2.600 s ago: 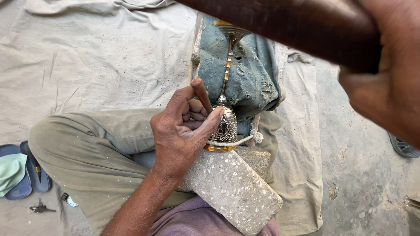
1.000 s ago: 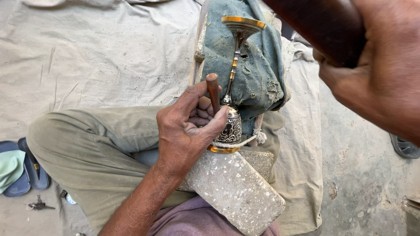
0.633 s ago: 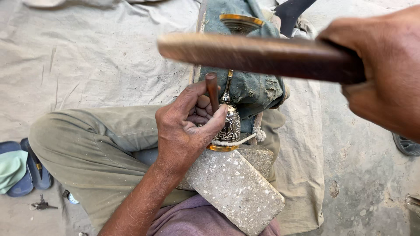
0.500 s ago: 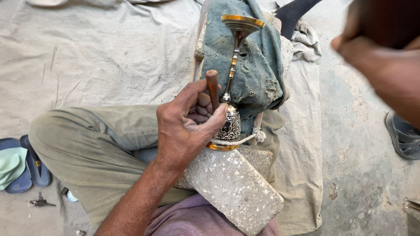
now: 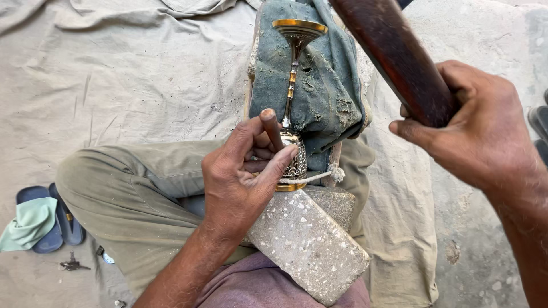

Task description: The person sits on the ground holding a small steel punch against the engraved body of a brass bell-shaped object and strikes the punch with a wooden mallet to chase the decorative pattern. They reposition the punch around the surface and periodically rotate the object to work new areas.

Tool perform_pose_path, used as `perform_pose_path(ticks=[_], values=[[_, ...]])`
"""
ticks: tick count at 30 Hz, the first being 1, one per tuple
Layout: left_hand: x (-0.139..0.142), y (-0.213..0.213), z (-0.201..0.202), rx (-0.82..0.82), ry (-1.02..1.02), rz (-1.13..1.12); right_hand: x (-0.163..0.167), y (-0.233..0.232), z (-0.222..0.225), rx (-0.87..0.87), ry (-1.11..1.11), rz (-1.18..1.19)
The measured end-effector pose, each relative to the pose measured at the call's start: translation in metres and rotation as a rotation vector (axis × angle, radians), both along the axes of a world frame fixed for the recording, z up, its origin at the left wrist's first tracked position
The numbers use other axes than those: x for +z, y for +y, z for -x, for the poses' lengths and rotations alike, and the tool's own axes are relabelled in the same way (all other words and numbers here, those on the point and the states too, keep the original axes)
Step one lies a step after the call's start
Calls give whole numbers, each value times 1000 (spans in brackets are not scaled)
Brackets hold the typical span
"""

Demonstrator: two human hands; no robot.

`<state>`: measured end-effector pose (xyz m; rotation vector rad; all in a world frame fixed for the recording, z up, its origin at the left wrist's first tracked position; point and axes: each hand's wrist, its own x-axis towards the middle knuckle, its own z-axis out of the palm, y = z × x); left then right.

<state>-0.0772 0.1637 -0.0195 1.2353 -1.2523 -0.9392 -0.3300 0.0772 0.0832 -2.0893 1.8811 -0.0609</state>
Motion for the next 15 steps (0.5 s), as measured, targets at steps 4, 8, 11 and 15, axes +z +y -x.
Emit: perform_pose_path(ticks=[4, 8, 11, 15], values=[[0, 0, 5, 78, -62, -55, 12, 18, -7, -140, -434, -49], [1, 6, 16, 155, -145, 54, 31, 16, -9, 156, -432, 80], [3, 10, 20, 158, -251, 122, 42, 20, -13, 402, 103, 341], [2, 10, 20, 155, -324, 76, 54, 24, -24, 502, 316, 469]])
